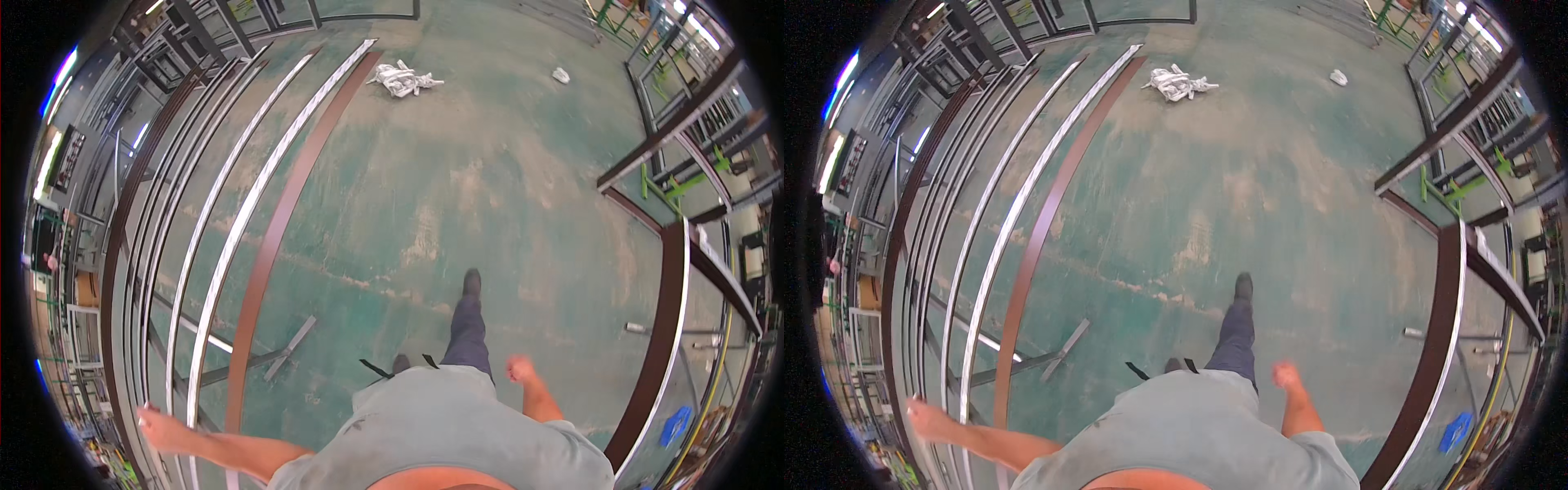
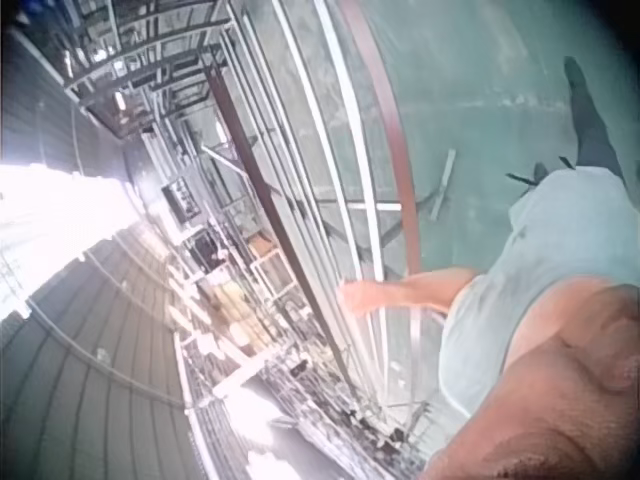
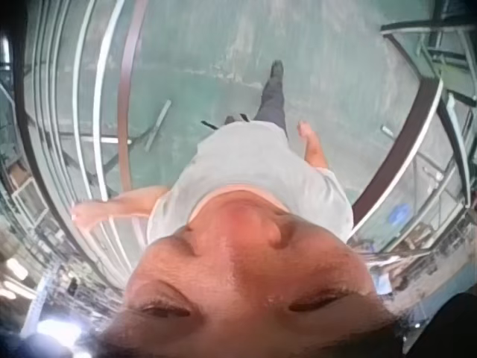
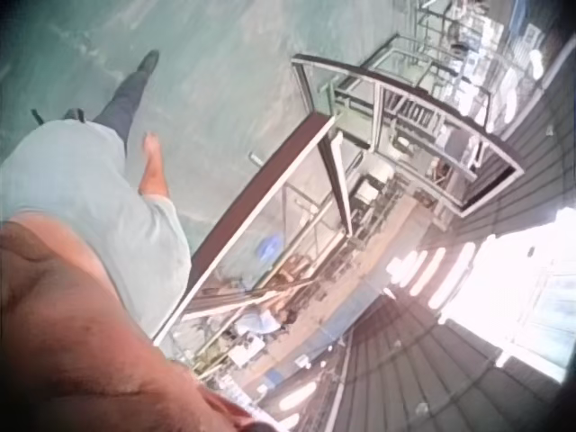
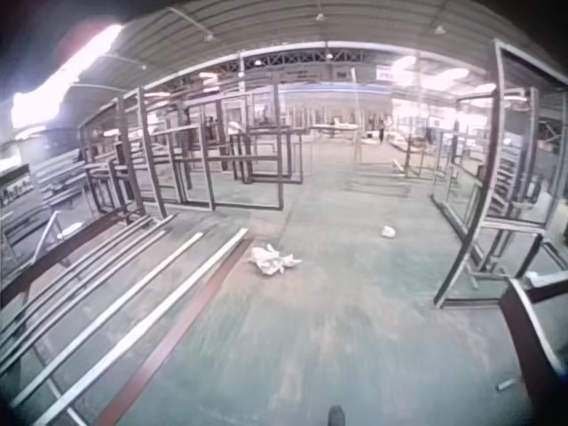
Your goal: The recorder is applying protective tape or labels to long brown metal profiles on a fabrication floor.
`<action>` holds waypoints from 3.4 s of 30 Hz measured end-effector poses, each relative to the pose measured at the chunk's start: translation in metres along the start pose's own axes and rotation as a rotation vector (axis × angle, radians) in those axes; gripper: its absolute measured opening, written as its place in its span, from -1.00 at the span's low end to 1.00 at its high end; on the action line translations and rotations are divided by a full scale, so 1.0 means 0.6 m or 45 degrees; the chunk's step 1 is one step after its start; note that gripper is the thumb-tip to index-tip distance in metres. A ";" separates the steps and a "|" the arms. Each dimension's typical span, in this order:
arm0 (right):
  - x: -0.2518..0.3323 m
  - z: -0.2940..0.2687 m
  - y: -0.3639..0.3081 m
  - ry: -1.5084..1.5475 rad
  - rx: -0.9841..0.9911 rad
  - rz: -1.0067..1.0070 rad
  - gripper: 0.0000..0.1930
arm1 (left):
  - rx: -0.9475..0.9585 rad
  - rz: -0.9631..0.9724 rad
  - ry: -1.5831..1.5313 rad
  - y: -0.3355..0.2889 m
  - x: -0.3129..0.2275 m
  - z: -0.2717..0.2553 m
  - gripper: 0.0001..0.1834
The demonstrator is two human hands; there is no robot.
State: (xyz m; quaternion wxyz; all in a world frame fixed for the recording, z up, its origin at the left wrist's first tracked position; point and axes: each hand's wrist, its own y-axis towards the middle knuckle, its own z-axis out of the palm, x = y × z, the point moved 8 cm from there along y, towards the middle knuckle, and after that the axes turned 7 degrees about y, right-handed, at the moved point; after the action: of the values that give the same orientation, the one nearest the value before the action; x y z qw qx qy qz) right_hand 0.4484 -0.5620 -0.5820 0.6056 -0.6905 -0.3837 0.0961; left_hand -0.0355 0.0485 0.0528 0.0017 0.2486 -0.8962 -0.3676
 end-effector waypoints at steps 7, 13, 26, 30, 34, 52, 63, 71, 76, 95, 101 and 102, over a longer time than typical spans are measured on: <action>0.516 -0.252 0.326 -1.154 0.211 -0.283 -0.62 | -0.022 -0.254 0.438 -0.211 -0.168 -0.082 -0.51; 1.321 -0.341 0.427 -0.995 -0.611 -1.061 -0.57 | -0.056 -0.211 -0.212 -0.249 -0.478 -0.236 -0.46; 1.867 0.358 0.084 -0.721 1.498 -0.436 -0.47 | -0.163 -0.877 -0.282 -0.353 -0.887 0.001 -0.49; 1.839 0.462 0.016 -0.817 1.928 0.016 -0.45 | -0.220 -0.853 -0.339 -0.327 -1.010 -0.020 -0.63; 1.868 0.553 0.127 -0.821 2.053 0.203 -0.48 | -0.403 -0.769 -0.263 -0.317 -1.104 -0.101 -0.66; 1.872 0.498 -0.060 -1.709 2.267 0.708 -0.73 | -0.418 -1.566 -0.311 -0.737 -1.649 -0.173 -0.74; 1.849 0.337 -0.013 -2.249 2.251 0.294 -0.68 | -0.642 -1.872 -1.012 -0.895 -1.655 -0.109 -0.70; 1.937 0.355 -0.111 -1.748 2.529 -0.712 -0.59 | -0.675 -1.765 -1.089 -0.906 -1.645 -0.080 -0.71; 1.873 0.307 -0.210 -2.020 2.683 -0.337 -0.61 | -0.760 -1.711 -1.080 -0.901 -1.655 -0.075 -0.74; 1.841 0.306 -0.260 -2.272 2.836 -0.727 -0.59 | -0.860 -1.769 -1.133 -0.910 -1.660 0.039 -0.72; 1.837 0.314 -0.265 -2.305 2.826 -0.859 -0.63 | -0.869 -1.873 -1.208 -0.904 -1.658 0.037 -0.72; 1.835 0.316 -0.264 -2.310 2.827 -0.859 -0.63 | -0.836 -1.893 -1.247 -0.906 -1.654 0.042 -0.72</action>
State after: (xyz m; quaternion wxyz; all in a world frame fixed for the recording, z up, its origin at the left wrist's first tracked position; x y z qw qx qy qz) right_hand 1.0260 0.2898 -0.1191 0.3640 0.5330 -0.4940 0.5826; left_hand 1.0710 0.1790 -0.1457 -0.5391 0.5607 -0.2612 -0.5716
